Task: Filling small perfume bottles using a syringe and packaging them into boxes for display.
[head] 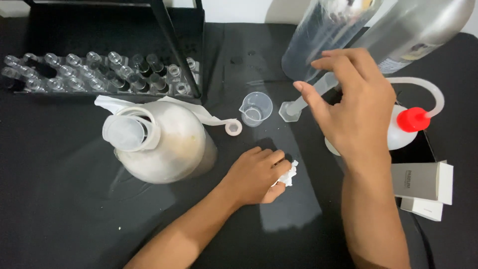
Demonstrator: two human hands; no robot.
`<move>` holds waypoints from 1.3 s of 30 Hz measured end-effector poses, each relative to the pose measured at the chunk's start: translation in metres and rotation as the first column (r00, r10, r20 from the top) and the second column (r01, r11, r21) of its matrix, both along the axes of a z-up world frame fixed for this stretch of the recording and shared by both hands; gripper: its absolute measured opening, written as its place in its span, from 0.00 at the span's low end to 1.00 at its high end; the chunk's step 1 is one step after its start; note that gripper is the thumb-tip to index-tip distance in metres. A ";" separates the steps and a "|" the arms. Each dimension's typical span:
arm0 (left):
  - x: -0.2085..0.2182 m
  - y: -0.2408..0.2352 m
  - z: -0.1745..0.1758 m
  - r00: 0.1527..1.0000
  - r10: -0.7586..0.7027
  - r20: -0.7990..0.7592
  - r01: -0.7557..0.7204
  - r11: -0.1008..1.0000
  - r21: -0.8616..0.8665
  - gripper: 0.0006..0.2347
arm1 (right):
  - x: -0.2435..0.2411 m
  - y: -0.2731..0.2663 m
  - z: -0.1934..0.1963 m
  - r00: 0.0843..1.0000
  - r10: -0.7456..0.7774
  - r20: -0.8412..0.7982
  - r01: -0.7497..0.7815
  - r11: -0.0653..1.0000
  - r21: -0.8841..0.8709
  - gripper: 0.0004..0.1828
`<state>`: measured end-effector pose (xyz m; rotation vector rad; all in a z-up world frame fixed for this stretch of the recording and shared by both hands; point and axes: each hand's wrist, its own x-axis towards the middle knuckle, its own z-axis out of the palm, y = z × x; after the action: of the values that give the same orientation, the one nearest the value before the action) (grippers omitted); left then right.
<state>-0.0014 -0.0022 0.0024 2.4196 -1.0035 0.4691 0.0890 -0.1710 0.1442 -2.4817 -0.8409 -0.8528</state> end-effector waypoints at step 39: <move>-0.001 -0.008 -0.008 0.994 0.099 -0.039 -0.097 0.995 0.038 0.12 | -0.072 0.051 0.015 0.896 -0.285 -0.342 0.180 0.934 -0.308 0.41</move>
<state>-0.0027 -0.0100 -0.0055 2.5094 -0.8864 0.4373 0.0168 -0.1201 0.1596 -2.8996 -0.5548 -0.3090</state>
